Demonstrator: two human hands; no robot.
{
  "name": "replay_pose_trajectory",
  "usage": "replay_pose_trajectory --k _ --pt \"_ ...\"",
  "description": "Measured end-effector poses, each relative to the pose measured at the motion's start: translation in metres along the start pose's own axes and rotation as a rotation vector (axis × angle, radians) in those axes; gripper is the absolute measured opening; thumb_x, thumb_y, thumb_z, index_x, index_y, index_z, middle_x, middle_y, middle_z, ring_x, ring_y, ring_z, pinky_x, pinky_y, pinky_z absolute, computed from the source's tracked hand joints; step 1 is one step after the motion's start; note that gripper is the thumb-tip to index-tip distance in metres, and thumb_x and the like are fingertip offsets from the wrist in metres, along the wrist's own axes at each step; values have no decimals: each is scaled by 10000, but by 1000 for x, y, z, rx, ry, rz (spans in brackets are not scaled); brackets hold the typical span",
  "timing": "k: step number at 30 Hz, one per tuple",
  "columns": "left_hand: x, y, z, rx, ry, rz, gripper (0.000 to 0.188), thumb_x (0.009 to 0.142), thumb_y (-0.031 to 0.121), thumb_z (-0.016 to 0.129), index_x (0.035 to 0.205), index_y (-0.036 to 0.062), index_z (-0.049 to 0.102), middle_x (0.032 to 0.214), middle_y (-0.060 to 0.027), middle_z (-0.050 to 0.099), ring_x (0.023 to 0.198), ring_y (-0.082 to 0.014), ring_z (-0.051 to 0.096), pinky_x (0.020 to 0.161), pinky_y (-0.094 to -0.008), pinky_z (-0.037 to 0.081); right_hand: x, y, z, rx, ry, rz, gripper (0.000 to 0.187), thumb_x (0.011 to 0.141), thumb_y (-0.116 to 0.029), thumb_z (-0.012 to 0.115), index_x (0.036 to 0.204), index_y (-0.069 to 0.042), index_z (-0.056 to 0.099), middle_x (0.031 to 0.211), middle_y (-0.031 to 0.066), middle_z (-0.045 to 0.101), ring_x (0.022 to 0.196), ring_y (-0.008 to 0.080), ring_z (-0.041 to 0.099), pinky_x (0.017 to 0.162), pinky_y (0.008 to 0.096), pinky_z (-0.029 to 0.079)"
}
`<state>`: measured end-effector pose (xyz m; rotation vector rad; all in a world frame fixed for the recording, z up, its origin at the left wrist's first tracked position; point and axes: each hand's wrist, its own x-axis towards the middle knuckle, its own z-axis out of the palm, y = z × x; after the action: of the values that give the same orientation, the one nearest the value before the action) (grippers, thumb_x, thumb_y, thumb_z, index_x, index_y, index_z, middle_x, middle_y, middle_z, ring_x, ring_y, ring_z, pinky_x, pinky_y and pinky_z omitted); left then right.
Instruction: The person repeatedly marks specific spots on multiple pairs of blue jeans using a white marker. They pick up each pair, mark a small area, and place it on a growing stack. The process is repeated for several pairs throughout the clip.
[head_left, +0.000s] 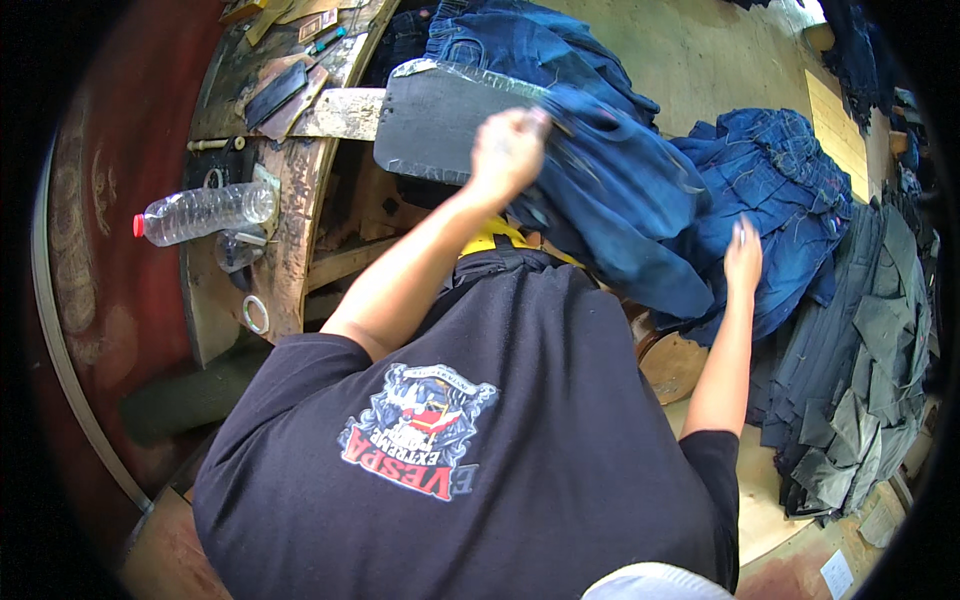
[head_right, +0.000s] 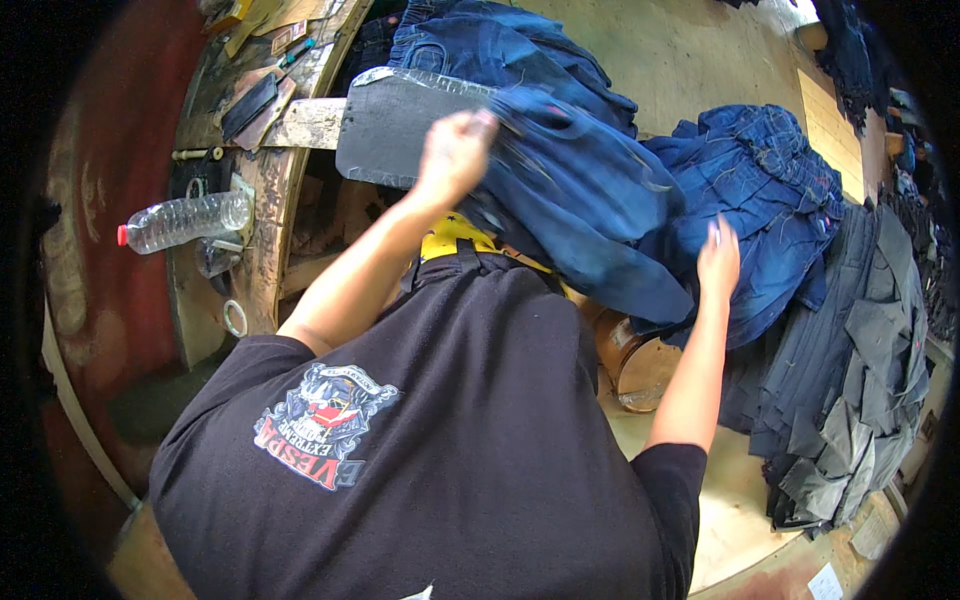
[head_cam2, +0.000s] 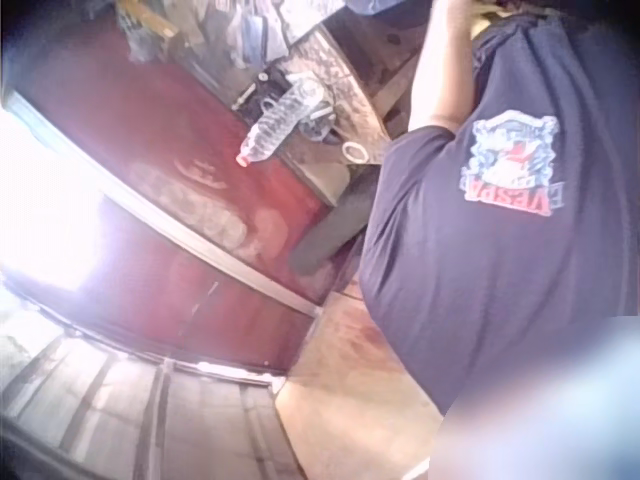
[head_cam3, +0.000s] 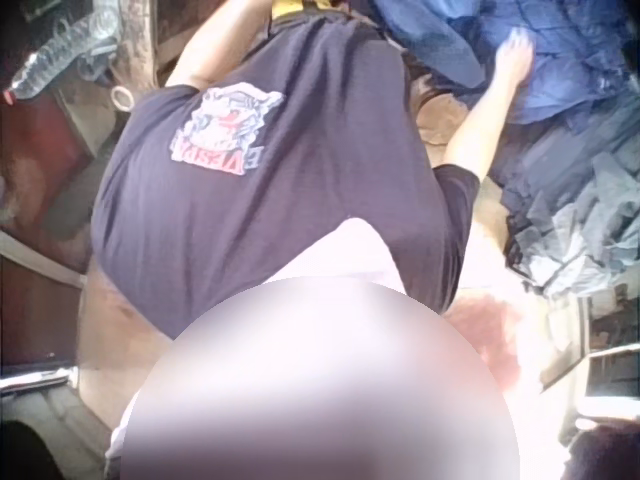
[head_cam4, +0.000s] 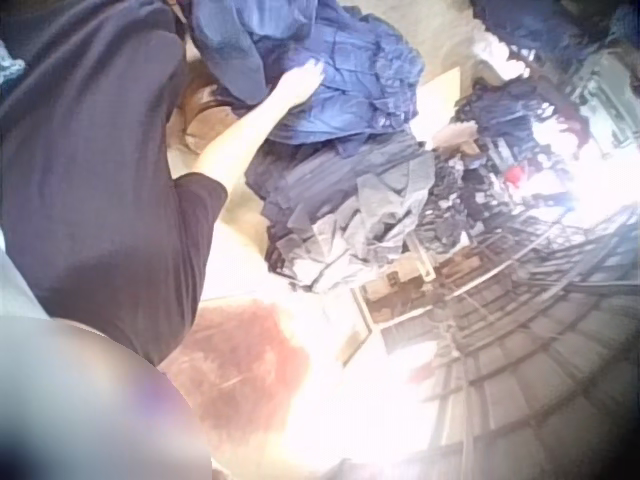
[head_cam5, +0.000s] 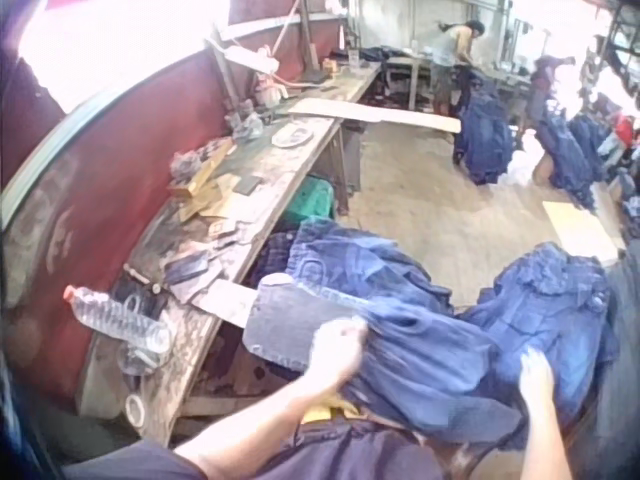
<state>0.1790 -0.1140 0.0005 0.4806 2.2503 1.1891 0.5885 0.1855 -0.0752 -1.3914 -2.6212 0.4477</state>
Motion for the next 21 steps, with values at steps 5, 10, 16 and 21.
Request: replay_pose_trajectory --k 5,10,16,21 --pt "58 -56 -104 329 224 73 489 1054 492 619 1028 29 774 1015 -271 758 985 -474 731 871 -524 546 80 -172 30 198 -41 -395 276 1105 -310 591 1259 -120 720 1167 206 767 1113 404 737 917 489 586" --pt "71 -107 -168 396 316 -46 523 1048 537 619 1316 121 789 1324 -216 754 1264 -423 691 1091 -491 516 112 -277 56 104 -96 -449 196 1073 -332 608 1060 -172 719 926 203 773 877 426 760 740 563 598" --pt "69 -109 -221 574 426 -167 527 1030 530 659 1364 136 768 1357 -223 740 1287 -407 692 1092 -480 519 140 -347 85 73 -189 -541 264 1072 -329 590 1107 -143 773 1019 181 808 968 376 794 842 529 628" --pt "58 -65 -177 865 523 213 335 989 293 727 1239 71 738 1282 -235 737 1238 -409 685 1056 -509 531 128 -333 60 323 265 -587 281 1070 -369 655 1037 -116 772 971 139 809 918 345 790 843 491 616"
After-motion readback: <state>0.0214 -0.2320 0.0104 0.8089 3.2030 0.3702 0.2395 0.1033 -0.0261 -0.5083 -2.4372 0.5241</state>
